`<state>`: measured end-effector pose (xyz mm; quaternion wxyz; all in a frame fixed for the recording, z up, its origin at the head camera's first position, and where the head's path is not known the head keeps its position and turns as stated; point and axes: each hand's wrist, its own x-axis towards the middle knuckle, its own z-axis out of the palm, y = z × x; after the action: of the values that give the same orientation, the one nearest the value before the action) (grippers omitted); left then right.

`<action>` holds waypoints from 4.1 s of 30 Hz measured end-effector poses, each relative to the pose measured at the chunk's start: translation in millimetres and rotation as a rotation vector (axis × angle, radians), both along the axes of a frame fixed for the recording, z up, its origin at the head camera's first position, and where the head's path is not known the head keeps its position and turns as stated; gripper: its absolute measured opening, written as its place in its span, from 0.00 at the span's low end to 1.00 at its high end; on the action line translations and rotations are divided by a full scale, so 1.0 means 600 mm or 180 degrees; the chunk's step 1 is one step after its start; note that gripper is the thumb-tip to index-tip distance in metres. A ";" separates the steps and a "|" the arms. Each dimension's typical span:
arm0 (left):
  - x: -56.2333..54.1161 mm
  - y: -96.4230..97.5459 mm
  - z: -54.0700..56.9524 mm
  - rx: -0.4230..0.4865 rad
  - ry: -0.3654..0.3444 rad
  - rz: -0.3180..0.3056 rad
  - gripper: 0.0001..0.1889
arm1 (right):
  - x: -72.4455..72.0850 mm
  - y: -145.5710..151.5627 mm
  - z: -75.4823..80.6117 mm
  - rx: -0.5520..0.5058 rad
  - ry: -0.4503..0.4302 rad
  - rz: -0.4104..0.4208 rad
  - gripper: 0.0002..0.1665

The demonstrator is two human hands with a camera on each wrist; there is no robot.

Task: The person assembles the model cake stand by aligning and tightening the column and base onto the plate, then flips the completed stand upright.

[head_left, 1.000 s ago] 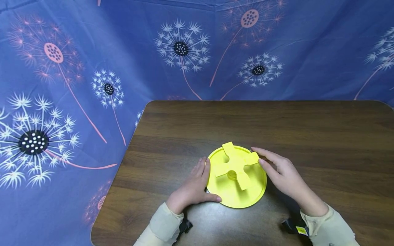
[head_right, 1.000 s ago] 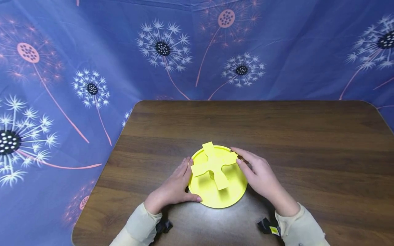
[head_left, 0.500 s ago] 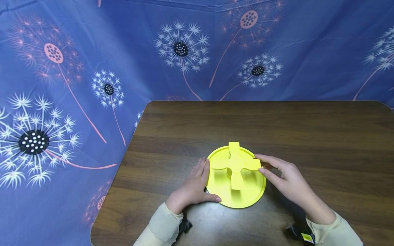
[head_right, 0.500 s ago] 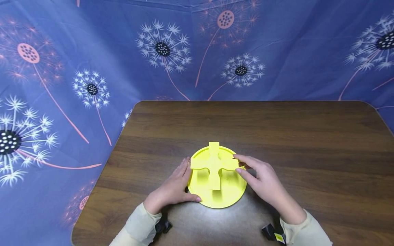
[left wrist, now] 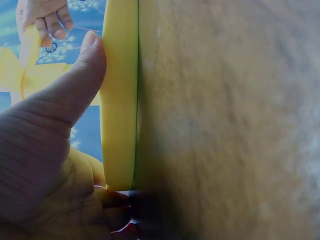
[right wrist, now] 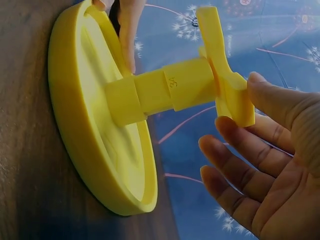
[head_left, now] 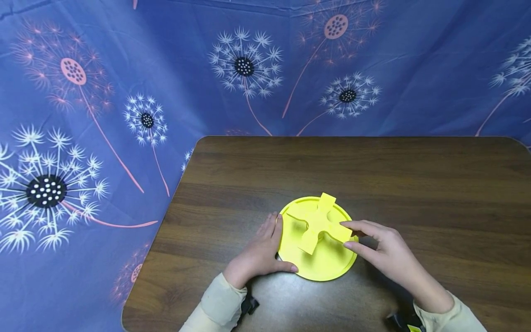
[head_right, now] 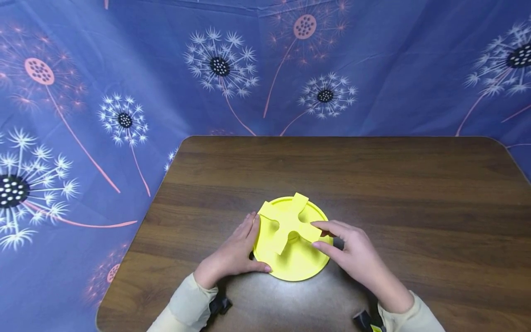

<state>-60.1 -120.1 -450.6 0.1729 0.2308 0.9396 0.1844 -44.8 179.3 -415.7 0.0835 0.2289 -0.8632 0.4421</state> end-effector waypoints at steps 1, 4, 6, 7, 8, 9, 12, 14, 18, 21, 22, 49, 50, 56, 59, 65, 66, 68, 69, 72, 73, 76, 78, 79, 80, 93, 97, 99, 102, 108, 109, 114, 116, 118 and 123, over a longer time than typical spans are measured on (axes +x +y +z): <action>0.000 0.000 0.000 -0.0007 0.0007 -0.0005 0.67 | 0.000 -0.001 -0.001 -0.0013 0.0004 0.0013 0.26; 0.000 0.000 -0.001 -0.0027 0.0032 -0.0023 0.68 | 0.002 -0.005 -0.006 -0.0045 0.0003 0.0054 0.26; -0.001 0.000 -0.001 -0.0027 0.0026 -0.0028 0.68 | 0.002 -0.008 -0.008 -0.0024 0.0016 0.0066 0.27; -0.001 0.000 -0.001 -0.0029 0.0021 -0.0028 0.68 | 0.003 -0.009 -0.009 -0.0012 0.0020 0.0072 0.27; -0.001 -0.001 -0.002 -0.0028 0.0019 -0.0030 0.68 | 0.003 -0.010 -0.010 0.0000 0.0023 0.0071 0.27; -0.001 -0.001 -0.002 -0.0025 0.0012 -0.0028 0.68 | 0.004 -0.012 -0.011 0.0015 0.0027 0.0068 0.27; 0.000 -0.001 -0.002 -0.0020 0.0002 -0.0019 0.68 | 0.006 -0.018 -0.012 0.0089 0.0066 0.0042 0.27; 0.000 -0.001 -0.002 -0.0024 0.0009 -0.0017 0.68 | 0.007 -0.022 -0.011 0.0127 0.0095 0.0027 0.27; 0.000 -0.001 -0.002 -0.0023 0.0028 -0.0013 0.68 | 0.010 -0.032 -0.011 0.0275 0.0263 -0.0003 0.27; 0.000 -0.001 -0.003 -0.0022 0.0040 -0.0013 0.68 | 0.012 -0.039 -0.010 0.0445 0.0435 -0.0027 0.28; 0.000 -0.001 -0.002 -0.0020 0.0036 -0.0010 0.68 | 0.012 -0.041 -0.011 0.0498 0.0477 -0.0026 0.28; 0.000 -0.001 0.001 0.0071 -0.0038 0.0045 0.67 | 0.009 -0.016 0.009 0.0224 0.0758 -0.0147 0.22; 0.000 -0.001 0.001 0.0069 -0.0036 0.0046 0.67 | 0.007 -0.014 0.011 0.0172 0.0778 -0.0194 0.22; 0.000 -0.001 0.000 0.0036 -0.0030 0.0046 0.67 | -0.005 -0.004 0.014 0.0199 0.0728 -0.0546 0.24; 0.001 -0.001 -0.001 0.0031 -0.0043 0.0059 0.67 | -0.010 -0.001 0.010 0.0309 0.0563 -0.0596 0.27; 0.001 0.000 -0.002 0.0046 -0.0069 0.0076 0.67 | -0.016 -0.001 -0.001 0.0485 0.0172 -0.0409 0.31; 0.000 0.000 -0.002 0.0044 -0.0071 0.0077 0.67 | -0.016 0.000 -0.002 0.0492 0.0137 -0.0365 0.31; 0.000 0.000 -0.002 0.0040 -0.0077 0.0076 0.67 | -0.017 0.001 -0.005 0.0486 0.0115 -0.0307 0.30; 0.000 0.000 -0.002 0.0037 -0.0079 0.0073 0.67 | -0.018 0.001 -0.006 0.0477 0.0109 -0.0287 0.29; 0.000 0.000 -0.003 0.0033 -0.0081 0.0069 0.67 | -0.018 0.003 -0.008 0.0466 0.0117 -0.0262 0.29; -0.001 0.000 -0.002 0.0032 -0.0083 0.0065 0.67 | -0.018 0.003 -0.008 0.0462 0.0127 -0.0266 0.28; -0.001 0.000 -0.002 0.0040 -0.0091 0.0064 0.67 | -0.017 0.004 -0.008 0.0463 0.0164 -0.0284 0.27; -0.001 0.000 -0.002 0.0046 -0.0102 0.0061 0.67 | -0.016 0.004 -0.007 0.0467 0.0174 -0.0302 0.26; -0.001 -0.001 -0.001 0.0043 -0.0111 0.0059 0.67 | -0.015 0.004 -0.007 0.0463 0.0168 -0.0310 0.26; -0.001 -0.001 -0.001 0.0044 -0.0119 0.0059 0.67 | -0.013 0.004 -0.006 0.0467 0.0157 -0.0317 0.26; -0.002 0.000 -0.002 0.0026 -0.0117 0.0055 0.68 | 0.006 0.002 -0.007 0.0309 0.0145 -0.0308 0.25; -0.002 0.000 -0.002 0.0031 -0.0139 0.0064 0.68 | 0.009 0.000 -0.009 0.0244 0.0222 -0.0244 0.26; -0.002 0.001 -0.002 0.0034 -0.0140 0.0058 0.68 | 0.011 -0.002 -0.009 0.0215 0.0218 -0.0213 0.27; -0.002 0.001 -0.002 0.0028 -0.0123 0.0048 0.67 | 0.014 -0.006 -0.009 0.0171 0.0202 -0.0155 0.27; -0.001 0.000 -0.001 0.0017 -0.0104 0.0047 0.67 | 0.018 -0.015 -0.008 0.0213 0.0299 -0.0094 0.26; -0.001 -0.001 -0.001 0.0017 -0.0105 0.0047 0.67 | 0.018 -0.017 -0.008 0.0225 0.0323 -0.0092 0.25; -0.001 -0.001 -0.002 0.0012 -0.0072 0.0029 0.67 | 0.020 -0.023 -0.010 0.0357 0.0283 -0.0117 0.25; -0.001 -0.001 -0.003 0.0004 -0.0067 0.0022 0.67 | 0.020 -0.027 -0.010 0.0407 0.0291 -0.0123 0.25; -0.001 -0.001 -0.004 -0.0002 -0.0067 0.0017 0.68 | 0.021 -0.031 -0.009 0.0439 0.0340 -0.0114 0.25; -0.002 0.000 -0.005 -0.0008 -0.0068 0.0007 0.68 | 0.023 -0.041 -0.008 0.0499 0.0489 -0.0088 0.24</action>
<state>-61.1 -120.2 -453.4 0.1831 0.2276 0.9382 0.1858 -30.9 154.9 -420.5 0.1374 0.2560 -0.8893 0.3532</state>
